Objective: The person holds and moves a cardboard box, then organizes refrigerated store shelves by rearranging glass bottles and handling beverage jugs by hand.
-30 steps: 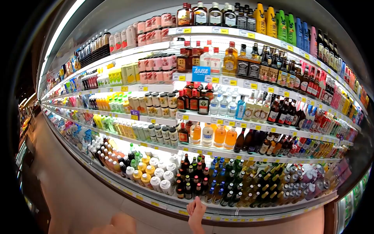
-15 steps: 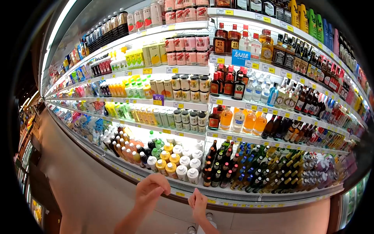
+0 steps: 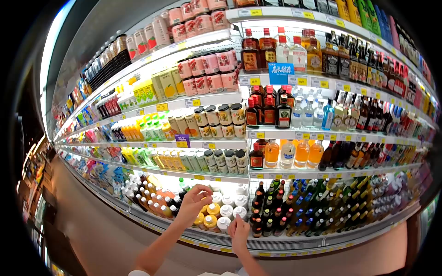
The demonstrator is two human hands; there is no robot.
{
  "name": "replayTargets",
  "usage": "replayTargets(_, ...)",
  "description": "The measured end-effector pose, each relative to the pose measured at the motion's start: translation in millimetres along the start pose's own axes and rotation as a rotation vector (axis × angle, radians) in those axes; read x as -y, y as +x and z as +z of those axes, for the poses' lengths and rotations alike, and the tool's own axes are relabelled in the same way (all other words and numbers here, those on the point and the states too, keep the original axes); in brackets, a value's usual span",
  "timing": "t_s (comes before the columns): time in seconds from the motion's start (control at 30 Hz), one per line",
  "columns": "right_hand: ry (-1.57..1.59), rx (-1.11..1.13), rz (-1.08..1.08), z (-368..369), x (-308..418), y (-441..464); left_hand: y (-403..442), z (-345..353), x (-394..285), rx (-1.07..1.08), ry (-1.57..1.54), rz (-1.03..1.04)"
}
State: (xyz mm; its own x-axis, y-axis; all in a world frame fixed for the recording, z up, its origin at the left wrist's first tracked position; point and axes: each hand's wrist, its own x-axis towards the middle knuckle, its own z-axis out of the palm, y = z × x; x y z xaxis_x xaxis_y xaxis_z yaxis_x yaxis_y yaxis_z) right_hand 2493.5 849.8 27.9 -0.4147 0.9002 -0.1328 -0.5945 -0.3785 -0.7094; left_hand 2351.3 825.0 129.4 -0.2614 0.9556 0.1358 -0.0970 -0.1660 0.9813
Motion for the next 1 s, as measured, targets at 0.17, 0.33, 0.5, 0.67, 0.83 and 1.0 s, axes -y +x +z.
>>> replayTargets(0.17, 0.036, -0.061, -0.022, -2.3, 0.1, 32.2, 12.0, 13.5, 46.2, 0.095, -0.044, -0.088)
replayTargets(0.33, -0.167, -0.193, -0.007, -25.4, -13.0, 45.2, -6.2, 22.8, 90.7, 0.061, -0.253, -0.395)
replayTargets(0.5, -0.126, -0.221, 0.177, -39.0, -29.1, 30.7, -26.8, 35.1, 138.5, 0.077, -0.277, -0.483)
replayTargets(0.67, -0.153, -0.306, 0.141, -59.6, -49.4, 16.2, -42.1, 33.6, 165.3, 0.139, -0.52, -0.704)
replayTargets(0.83, -0.092, -0.278, 0.334, -76.4, -67.1, 5.8, -53.6, 20.5, 192.3, 0.14, -0.747, -0.939)
replayTargets(1.0, -0.032, -0.418, 0.27, -93.2, -119.1, 2.0, -65.4, 0.3, 218.3, 0.13, -0.664, -1.048)
